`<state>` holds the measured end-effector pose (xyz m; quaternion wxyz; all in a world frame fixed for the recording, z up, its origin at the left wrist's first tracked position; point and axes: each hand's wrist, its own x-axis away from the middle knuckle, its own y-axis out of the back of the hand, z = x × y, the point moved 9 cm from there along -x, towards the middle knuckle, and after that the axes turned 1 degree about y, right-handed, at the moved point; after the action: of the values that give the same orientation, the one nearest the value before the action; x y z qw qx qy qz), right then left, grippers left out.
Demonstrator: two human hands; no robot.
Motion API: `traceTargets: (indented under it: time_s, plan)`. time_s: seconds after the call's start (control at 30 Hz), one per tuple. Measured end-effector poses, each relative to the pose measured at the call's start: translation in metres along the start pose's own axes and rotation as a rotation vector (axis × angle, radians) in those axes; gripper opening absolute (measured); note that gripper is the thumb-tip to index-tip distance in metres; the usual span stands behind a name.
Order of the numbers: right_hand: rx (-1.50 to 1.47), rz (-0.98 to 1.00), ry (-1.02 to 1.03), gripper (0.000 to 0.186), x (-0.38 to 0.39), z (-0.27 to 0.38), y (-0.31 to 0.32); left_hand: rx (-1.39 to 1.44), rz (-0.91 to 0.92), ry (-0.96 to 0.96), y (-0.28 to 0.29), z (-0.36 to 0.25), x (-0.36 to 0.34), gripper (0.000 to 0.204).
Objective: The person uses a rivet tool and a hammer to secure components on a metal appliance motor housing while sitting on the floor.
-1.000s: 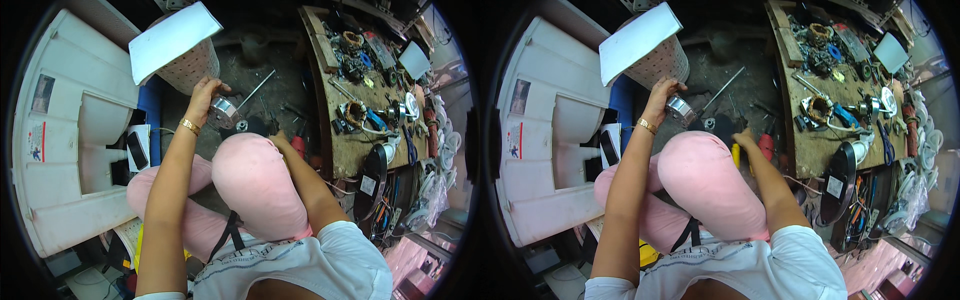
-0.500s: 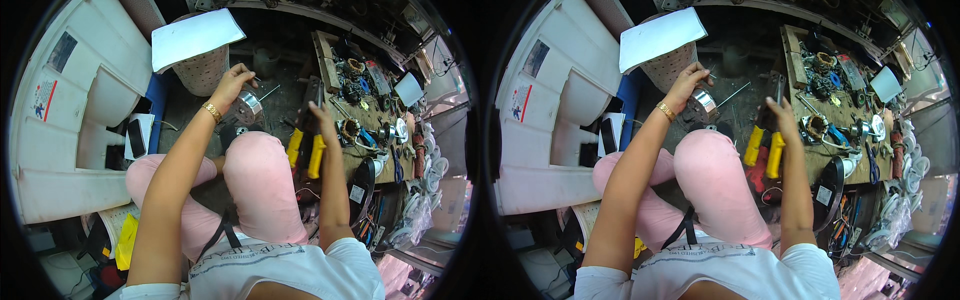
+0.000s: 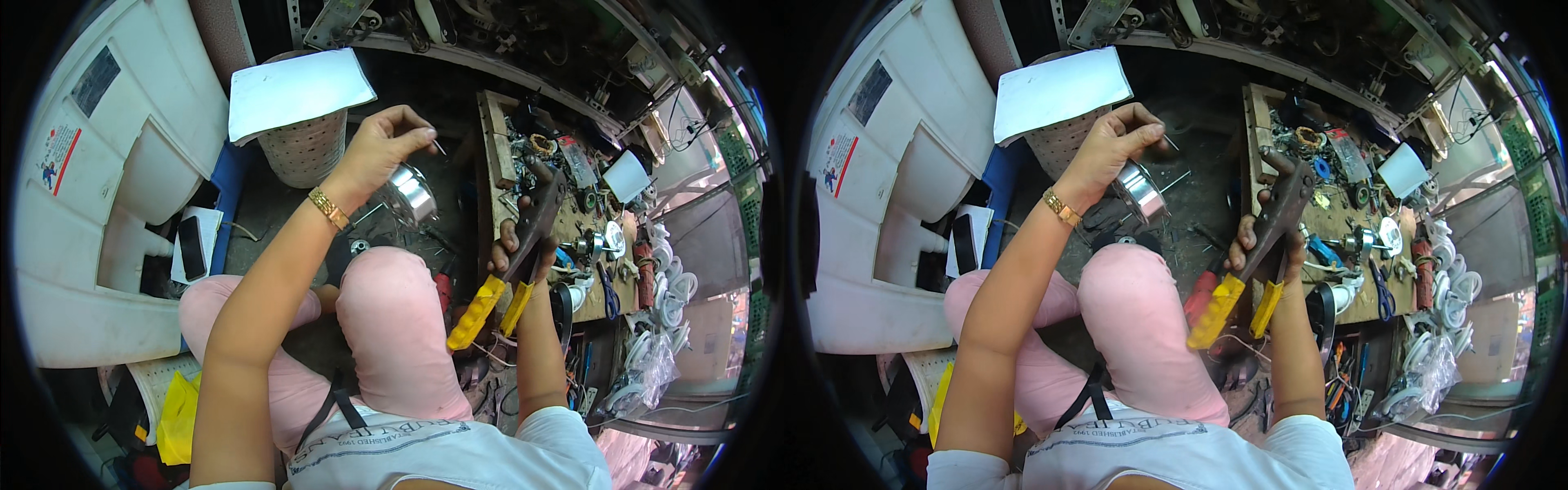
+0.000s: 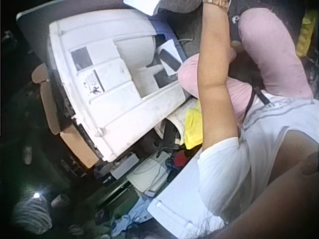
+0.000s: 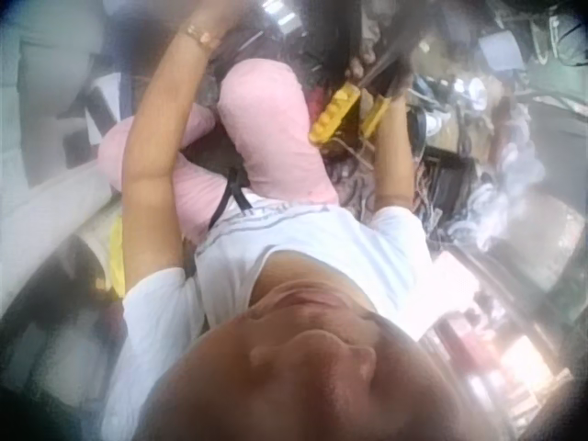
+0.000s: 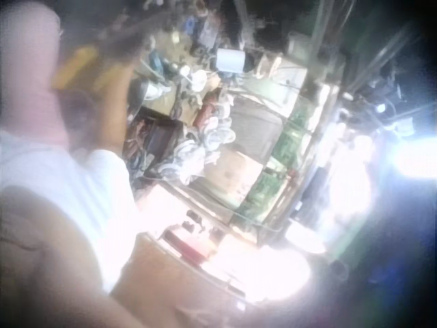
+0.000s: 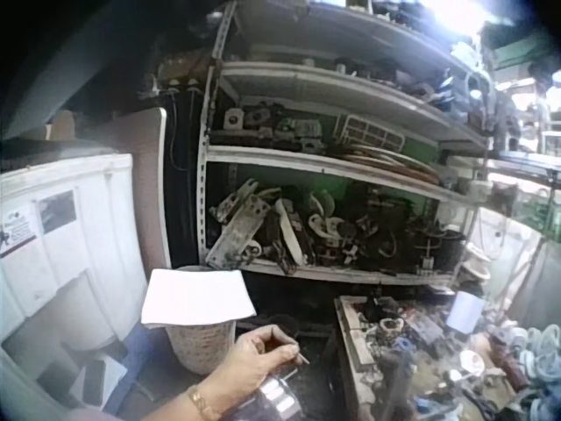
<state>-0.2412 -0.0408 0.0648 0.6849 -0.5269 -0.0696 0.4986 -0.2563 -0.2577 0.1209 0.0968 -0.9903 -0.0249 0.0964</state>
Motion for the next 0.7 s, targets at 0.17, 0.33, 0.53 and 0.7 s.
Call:
traceTargets:
  time_s: [0.17, 0.33, 0.53, 0.7]
  plan:
    - [0.039, 0.081, 0.006, 0.075, 0.004, 0.007, -0.030, 0.061, 0.166, -0.087, -0.054, -0.047, 0.007, 0.011]
    - [0.059, 0.132, -0.093, 0.075, 0.007, 0.005, -0.052, 0.116, 0.220, -0.118, -0.082, -0.070, 0.022, 0.009]
    - [0.454, -0.298, -0.184, 0.067, 0.001, 0.033, -0.057, 0.134, 0.105, -0.214, -0.078, -0.074, 0.017, 0.009]
    - [0.874, -0.815, -0.429, 0.036, 0.007, 0.055, -0.033, 0.061, -0.081, -0.183, -0.028, -0.078, 0.024, 0.014]
